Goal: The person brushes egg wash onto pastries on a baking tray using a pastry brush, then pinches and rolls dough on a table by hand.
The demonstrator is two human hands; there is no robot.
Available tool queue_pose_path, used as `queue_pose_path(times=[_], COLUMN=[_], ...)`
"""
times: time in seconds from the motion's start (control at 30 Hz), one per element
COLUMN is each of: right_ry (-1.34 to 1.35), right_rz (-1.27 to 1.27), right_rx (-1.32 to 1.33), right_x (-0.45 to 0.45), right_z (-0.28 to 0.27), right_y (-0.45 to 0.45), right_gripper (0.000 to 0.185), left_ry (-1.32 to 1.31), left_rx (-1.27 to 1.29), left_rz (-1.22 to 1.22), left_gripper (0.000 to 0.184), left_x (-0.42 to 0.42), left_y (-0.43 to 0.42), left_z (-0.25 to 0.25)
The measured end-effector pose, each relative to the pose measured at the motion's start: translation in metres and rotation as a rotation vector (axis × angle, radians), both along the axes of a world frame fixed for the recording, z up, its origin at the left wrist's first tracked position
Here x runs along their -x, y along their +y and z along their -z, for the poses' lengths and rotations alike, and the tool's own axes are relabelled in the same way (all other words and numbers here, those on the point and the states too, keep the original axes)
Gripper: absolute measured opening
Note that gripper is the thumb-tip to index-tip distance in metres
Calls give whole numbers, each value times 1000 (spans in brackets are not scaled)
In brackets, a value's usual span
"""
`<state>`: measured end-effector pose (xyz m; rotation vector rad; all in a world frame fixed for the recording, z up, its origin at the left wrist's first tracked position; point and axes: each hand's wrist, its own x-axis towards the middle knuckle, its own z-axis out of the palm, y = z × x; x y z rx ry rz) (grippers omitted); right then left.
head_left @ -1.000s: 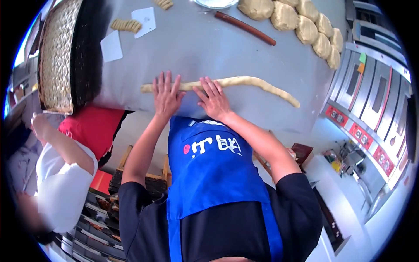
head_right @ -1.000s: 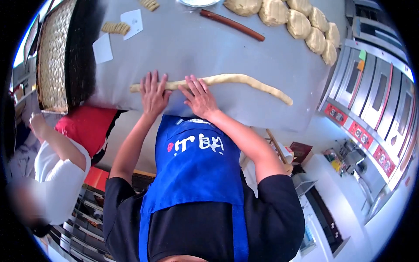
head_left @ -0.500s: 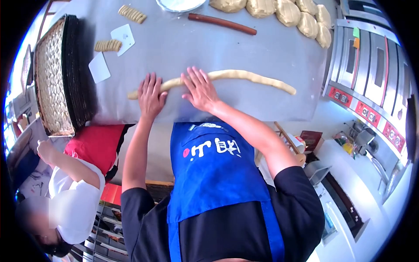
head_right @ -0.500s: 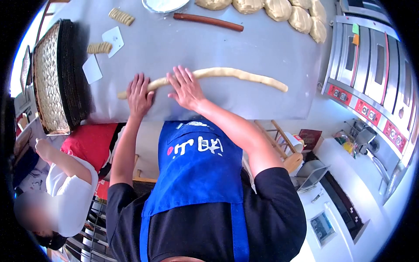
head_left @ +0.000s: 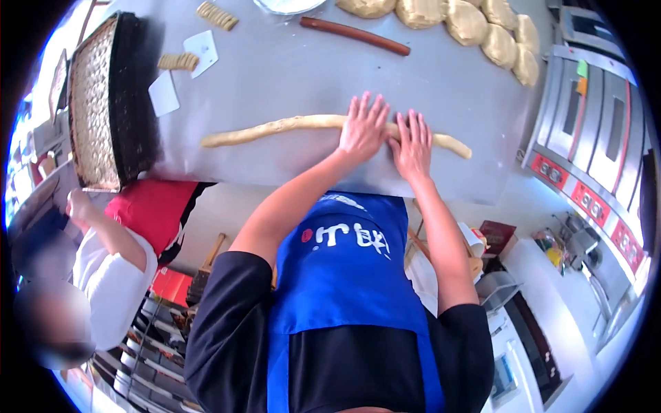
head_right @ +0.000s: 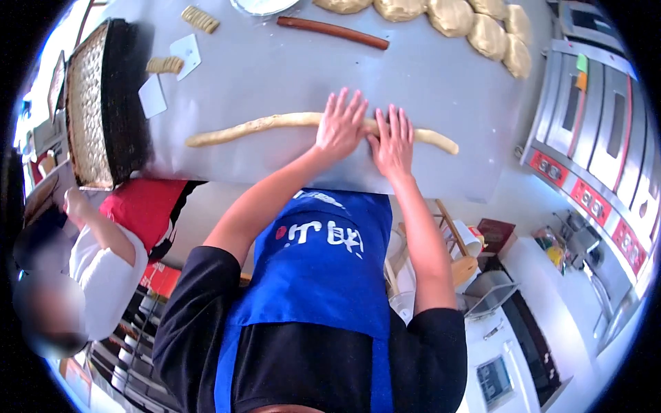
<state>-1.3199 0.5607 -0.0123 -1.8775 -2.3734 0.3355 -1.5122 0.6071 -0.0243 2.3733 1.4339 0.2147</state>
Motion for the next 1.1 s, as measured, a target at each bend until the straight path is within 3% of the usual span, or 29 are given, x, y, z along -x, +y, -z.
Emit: queue_pose_path(times=[0.2, 0.3, 0.43, 0.53, 0.67, 0.73, 0.87, 0.93, 1.07, 1.1], right_ry=[-36, -34, -20, -45, -53, -75, 138, 249, 215, 104], right_rz=[45, 75, 172, 231, -2, -52, -91, -274, -411, -481], right_rx=[2, -99, -164, -172, -134, -190, -167, -140, -40, -55], right_x=[1, -14, -28, -33, -35, -31, 13, 56, 138, 153], right_z=[-1, 17, 20, 27, 23, 18, -9, -10, 14, 24], right_y=[-52, 3, 87, 101, 62, 48, 50, 60, 83, 84], right_gripper=[70, 72, 71, 70, 70, 73, 76, 72, 59, 54], left_ry=[-129, 29, 31, 22, 20, -268, 2, 41, 96, 86], left_rx=[-10, -49, -170, -200, -150, 54, -128, -270, -110, -112], left_rz=[71, 13, -142, -219, -56, 60, -257, -271, -184, -66], left_gripper=[75, 81, 84, 85, 81, 81, 88, 85, 77, 75], left_x=[15, -2, -16, -17, 1, 33, 140, 187, 234, 236], left_y=[-61, 7, 88, 86, 34, 14, -6, -11, 1, 10], left_z=[15, 2, 16, 21, 9, 9, -17, -19, 14, 23])
